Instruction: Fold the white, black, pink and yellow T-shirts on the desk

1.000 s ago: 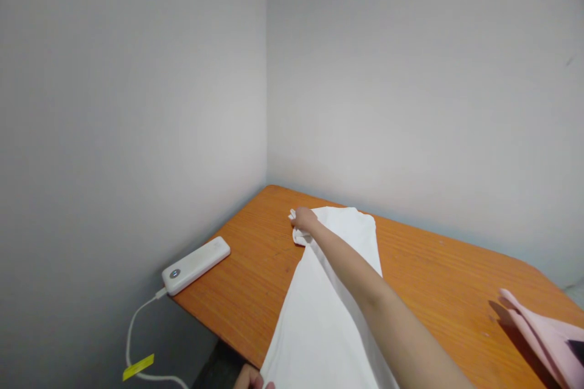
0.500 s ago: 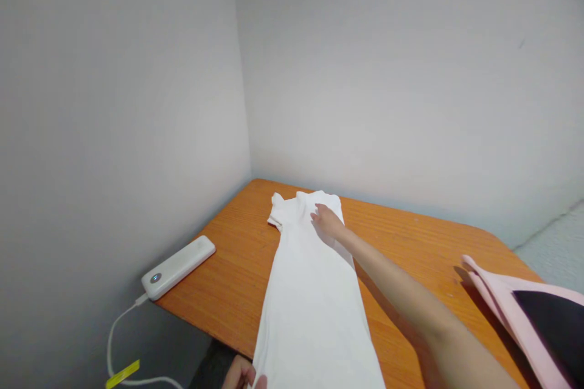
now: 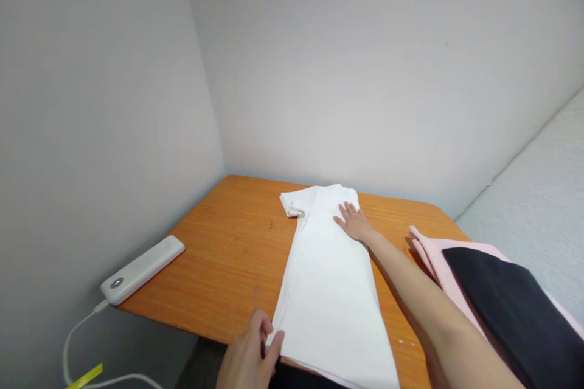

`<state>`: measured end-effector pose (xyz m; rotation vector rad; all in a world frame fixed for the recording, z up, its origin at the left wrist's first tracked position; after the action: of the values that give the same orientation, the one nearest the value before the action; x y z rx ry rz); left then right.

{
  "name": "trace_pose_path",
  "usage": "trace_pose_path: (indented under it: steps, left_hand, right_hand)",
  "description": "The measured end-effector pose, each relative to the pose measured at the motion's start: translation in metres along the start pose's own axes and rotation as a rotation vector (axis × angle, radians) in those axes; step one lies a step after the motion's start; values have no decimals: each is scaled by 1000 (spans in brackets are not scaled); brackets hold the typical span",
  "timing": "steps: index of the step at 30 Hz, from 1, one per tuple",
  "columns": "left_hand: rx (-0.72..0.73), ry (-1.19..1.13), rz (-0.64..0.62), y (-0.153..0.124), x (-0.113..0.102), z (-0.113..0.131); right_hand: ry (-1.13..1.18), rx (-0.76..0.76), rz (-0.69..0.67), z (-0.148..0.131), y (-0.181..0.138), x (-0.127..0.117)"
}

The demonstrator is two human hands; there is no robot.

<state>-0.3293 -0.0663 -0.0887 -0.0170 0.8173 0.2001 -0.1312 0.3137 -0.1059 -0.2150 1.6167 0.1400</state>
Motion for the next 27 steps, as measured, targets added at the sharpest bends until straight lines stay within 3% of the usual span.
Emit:
trace_pose_path:
  steps: [4, 8, 11, 15, 18, 21, 24, 27]
  left_hand:
    - [-39, 67, -95, 0, -3, 14]
    - [-48, 199, -134, 4, -11, 22]
    - [-23, 244, -178, 9, -11, 25]
    - [-12, 257, -219, 12, -8, 25]
    - [-42, 239, -256, 11, -5, 22]
    - [-61, 212, -269, 9, -2, 19]
    - [-58, 156, -284, 4, 5, 17]
    - [-37, 112, -345, -3, 14, 19]
  right_hand:
    - [19, 17, 36, -1, -10, -13]
    - [79, 58, 98, -18, -39, -41]
    - [254, 6, 119, -25, -90, -71]
    - [449, -80, 94, -8, -192, -99]
    - [433, -113, -52, 6, -269, -86]
    - [436, -192, -154, 9, -326, -65]
    - [464, -226, -142, 12, -351, -46]
    - [530, -271, 14, 20, -359, -45]
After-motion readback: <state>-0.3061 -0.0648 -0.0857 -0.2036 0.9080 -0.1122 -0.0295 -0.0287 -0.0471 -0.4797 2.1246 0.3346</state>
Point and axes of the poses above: each hand's wrist, its own y-axis towards the middle knuckle, its own x-axis out of the palm, z = x × y, the point moved 10 cm from there along y, towards the middle knuckle, and after that the axes turned 14 degrees about x, right-handed, at the moved point
